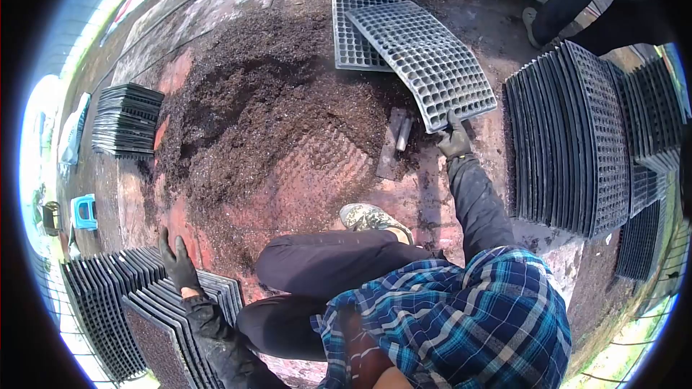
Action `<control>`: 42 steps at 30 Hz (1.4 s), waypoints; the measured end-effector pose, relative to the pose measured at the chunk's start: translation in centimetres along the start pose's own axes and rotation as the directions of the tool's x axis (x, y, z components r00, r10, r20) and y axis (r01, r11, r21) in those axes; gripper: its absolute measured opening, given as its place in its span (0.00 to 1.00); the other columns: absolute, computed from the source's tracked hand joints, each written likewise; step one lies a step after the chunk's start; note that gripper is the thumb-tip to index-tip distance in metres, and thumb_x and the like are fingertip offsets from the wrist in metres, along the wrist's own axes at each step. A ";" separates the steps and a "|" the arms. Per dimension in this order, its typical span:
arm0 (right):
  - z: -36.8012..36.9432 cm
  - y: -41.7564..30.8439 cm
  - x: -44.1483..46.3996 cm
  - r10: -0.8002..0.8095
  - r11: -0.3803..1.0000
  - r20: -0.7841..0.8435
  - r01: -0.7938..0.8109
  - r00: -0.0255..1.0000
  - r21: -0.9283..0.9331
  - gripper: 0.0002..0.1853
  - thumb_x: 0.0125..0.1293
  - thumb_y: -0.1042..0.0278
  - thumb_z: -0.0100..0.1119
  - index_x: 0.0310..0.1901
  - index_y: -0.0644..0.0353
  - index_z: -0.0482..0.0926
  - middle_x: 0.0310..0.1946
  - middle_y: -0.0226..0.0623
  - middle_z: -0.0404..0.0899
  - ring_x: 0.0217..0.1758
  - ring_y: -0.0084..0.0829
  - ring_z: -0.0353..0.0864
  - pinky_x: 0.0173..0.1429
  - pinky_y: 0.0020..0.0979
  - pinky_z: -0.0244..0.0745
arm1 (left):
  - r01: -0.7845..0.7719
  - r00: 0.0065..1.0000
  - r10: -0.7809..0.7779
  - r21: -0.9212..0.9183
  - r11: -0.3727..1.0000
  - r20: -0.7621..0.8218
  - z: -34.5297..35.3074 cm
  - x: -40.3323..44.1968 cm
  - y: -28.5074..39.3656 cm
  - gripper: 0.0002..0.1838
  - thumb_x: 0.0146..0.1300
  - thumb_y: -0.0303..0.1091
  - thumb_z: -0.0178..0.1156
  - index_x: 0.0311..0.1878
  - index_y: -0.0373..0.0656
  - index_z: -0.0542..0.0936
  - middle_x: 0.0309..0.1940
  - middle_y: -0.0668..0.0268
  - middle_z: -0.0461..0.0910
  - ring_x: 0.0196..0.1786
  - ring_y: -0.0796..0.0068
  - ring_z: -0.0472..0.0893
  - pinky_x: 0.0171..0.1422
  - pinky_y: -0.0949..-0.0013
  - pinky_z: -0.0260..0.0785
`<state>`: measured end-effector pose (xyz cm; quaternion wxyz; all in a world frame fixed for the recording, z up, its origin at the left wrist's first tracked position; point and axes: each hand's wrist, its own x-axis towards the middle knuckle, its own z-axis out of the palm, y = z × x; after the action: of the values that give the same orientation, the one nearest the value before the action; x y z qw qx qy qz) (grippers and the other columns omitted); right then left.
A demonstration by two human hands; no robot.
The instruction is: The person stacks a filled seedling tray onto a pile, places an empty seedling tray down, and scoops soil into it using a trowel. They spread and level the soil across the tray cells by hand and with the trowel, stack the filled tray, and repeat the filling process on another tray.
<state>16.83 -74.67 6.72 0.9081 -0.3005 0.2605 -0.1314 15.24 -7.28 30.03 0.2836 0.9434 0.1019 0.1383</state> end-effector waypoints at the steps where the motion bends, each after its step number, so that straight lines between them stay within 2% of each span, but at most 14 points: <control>1: 0.7 0.5 -1.9 -0.092 0.995 0.137 0.098 0.986 -0.031 0.20 0.69 0.61 0.51 0.60 0.55 0.67 0.55 0.30 0.73 0.53 0.31 0.76 0.49 0.31 0.76 | 0.068 0.998 -0.063 -0.236 0.969 0.032 2.3 0.4 1.0 0.24 0.67 0.32 0.51 0.64 0.34 0.64 0.64 0.55 0.65 0.67 0.63 0.63 0.71 0.64 0.53; 2: 1.2 0.7 -3.4 -0.023 0.998 0.144 0.013 0.989 0.069 0.21 0.70 0.63 0.49 0.62 0.57 0.64 0.58 0.33 0.70 0.57 0.33 0.73 0.54 0.32 0.76 | 0.188 0.982 -0.155 -0.452 0.872 0.110 4.0 0.3 4.5 0.25 0.68 0.32 0.50 0.66 0.34 0.62 0.64 0.54 0.65 0.67 0.64 0.63 0.70 0.65 0.54; 5: 0.9 1.7 -6.9 0.113 0.933 0.384 -0.230 0.917 0.276 0.26 0.67 0.66 0.53 0.65 0.58 0.60 0.63 0.40 0.66 0.65 0.38 0.66 0.66 0.41 0.67 | 0.318 0.931 -0.099 -0.645 0.695 0.352 7.3 -0.8 8.6 0.29 0.68 0.41 0.50 0.67 0.34 0.58 0.63 0.53 0.65 0.66 0.65 0.65 0.69 0.64 0.56; 7: 1.4 2.7 -8.9 0.118 0.984 0.400 -0.161 0.909 0.077 0.30 0.64 0.66 0.57 0.66 0.57 0.60 0.64 0.39 0.65 0.66 0.39 0.65 0.69 0.44 0.62 | 0.564 0.814 -0.172 -0.686 0.460 0.554 9.8 -1.3 8.4 0.33 0.67 0.47 0.52 0.68 0.36 0.57 0.61 0.54 0.66 0.63 0.61 0.68 0.65 0.63 0.61; 9: 3.5 2.7 -9.9 0.274 0.947 0.472 -0.321 0.838 0.019 0.33 0.64 0.68 0.57 0.69 0.53 0.54 0.66 0.35 0.61 0.68 0.37 0.62 0.70 0.43 0.60 | 0.755 0.641 -0.168 -0.576 0.313 0.749 10.9 -1.6 9.1 0.38 0.66 0.53 0.51 0.70 0.37 0.53 0.64 0.48 0.62 0.63 0.55 0.67 0.66 0.58 0.61; 13: 9.0 5.1 -10.6 0.459 0.877 0.599 -0.442 0.656 -0.187 0.37 0.58 0.69 0.63 0.68 0.56 0.56 0.65 0.36 0.63 0.67 0.38 0.64 0.70 0.44 0.60 | 0.858 0.512 -0.215 -0.482 0.179 0.832 12.5 -3.1 9.7 0.47 0.61 0.63 0.51 0.73 0.43 0.45 0.68 0.44 0.53 0.67 0.46 0.59 0.67 0.45 0.56; 15: 11.8 6.7 -11.0 0.516 0.843 0.636 -0.473 0.574 -0.257 0.39 0.54 0.69 0.67 0.67 0.59 0.57 0.64 0.37 0.65 0.66 0.39 0.65 0.69 0.45 0.61 | 0.790 0.612 -0.079 -0.606 0.091 0.787 12.5 -3.6 8.0 0.42 0.62 0.59 0.53 0.71 0.44 0.53 0.65 0.51 0.60 0.64 0.53 0.64 0.64 0.47 0.58; 18: 14.7 8.0 -11.7 0.539 0.838 0.670 -0.406 0.511 -0.364 0.41 0.52 0.71 0.68 0.66 0.59 0.58 0.63 0.38 0.66 0.65 0.38 0.67 0.69 0.46 0.61 | 0.602 0.767 -0.324 -0.796 0.064 0.554 11.0 -3.5 6.8 0.24 0.64 0.45 0.55 0.59 0.42 0.70 0.54 0.63 0.74 0.54 0.69 0.74 0.56 0.53 0.65; 21: 15.9 9.8 -11.6 0.558 0.829 0.636 -0.318 0.533 -0.460 0.36 0.55 0.73 0.65 0.65 0.61 0.59 0.62 0.38 0.67 0.62 0.36 0.69 0.66 0.40 0.65 | 0.317 0.920 -0.206 -0.942 -0.111 0.333 10.1 -3.3 4.1 0.17 0.66 0.38 0.53 0.55 0.42 0.71 0.51 0.62 0.77 0.49 0.68 0.78 0.56 0.59 0.69; 26: 18.3 12.0 -12.8 0.604 0.782 0.600 -0.240 0.525 -0.576 0.31 0.58 0.73 0.62 0.63 0.61 0.63 0.60 0.37 0.69 0.62 0.34 0.69 0.66 0.38 0.63 | 0.254 0.939 -0.189 -0.951 -0.176 0.286 6.3 -3.7 2.2 0.14 0.63 0.26 0.49 0.52 0.38 0.72 0.47 0.61 0.78 0.48 0.67 0.79 0.53 0.60 0.74; 29: 19.1 12.9 -13.0 0.618 0.778 0.622 -0.262 0.481 -0.571 0.31 0.58 0.74 0.62 0.63 0.61 0.63 0.60 0.37 0.69 0.62 0.35 0.69 0.66 0.40 0.64 | 0.188 0.950 -0.212 -0.960 -0.205 0.231 5.2 -4.0 2.3 0.15 0.63 0.25 0.49 0.53 0.38 0.70 0.47 0.60 0.78 0.48 0.67 0.80 0.53 0.59 0.75; 30: 19.3 13.2 -13.1 0.614 0.782 0.625 -0.260 0.482 -0.567 0.31 0.57 0.74 0.62 0.63 0.60 0.63 0.60 0.36 0.69 0.62 0.35 0.70 0.66 0.40 0.64 | 0.178 0.953 -0.213 -0.966 -0.190 0.217 5.4 -3.9 1.4 0.16 0.64 0.26 0.48 0.55 0.36 0.70 0.52 0.59 0.76 0.56 0.63 0.75 0.63 0.56 0.67; 39: 19.3 14.6 -13.6 0.574 0.789 0.591 -0.188 0.567 -0.585 0.32 0.61 0.73 0.59 0.66 0.60 0.58 0.60 0.37 0.68 0.60 0.34 0.71 0.63 0.35 0.66 | 0.138 0.961 -0.213 -0.971 -0.193 0.179 5.5 -3.7 0.3 0.16 0.64 0.26 0.48 0.55 0.35 0.71 0.51 0.59 0.76 0.55 0.62 0.76 0.64 0.55 0.66; 42: 17.9 14.9 -12.6 0.561 0.673 0.474 -0.040 0.679 -0.739 0.32 0.62 0.72 0.55 0.67 0.65 0.55 0.59 0.42 0.68 0.49 0.29 0.76 0.48 0.26 0.74 | 0.130 0.915 -0.377 -0.989 -0.063 0.144 6.1 -3.5 -0.6 0.16 0.60 0.25 0.55 0.52 0.40 0.70 0.38 0.65 0.79 0.35 0.72 0.81 0.31 0.72 0.75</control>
<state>17.47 -49.47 14.78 0.7717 -0.5830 -0.0052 0.2542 13.80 -10.87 24.12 0.8743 0.4094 0.1725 0.1953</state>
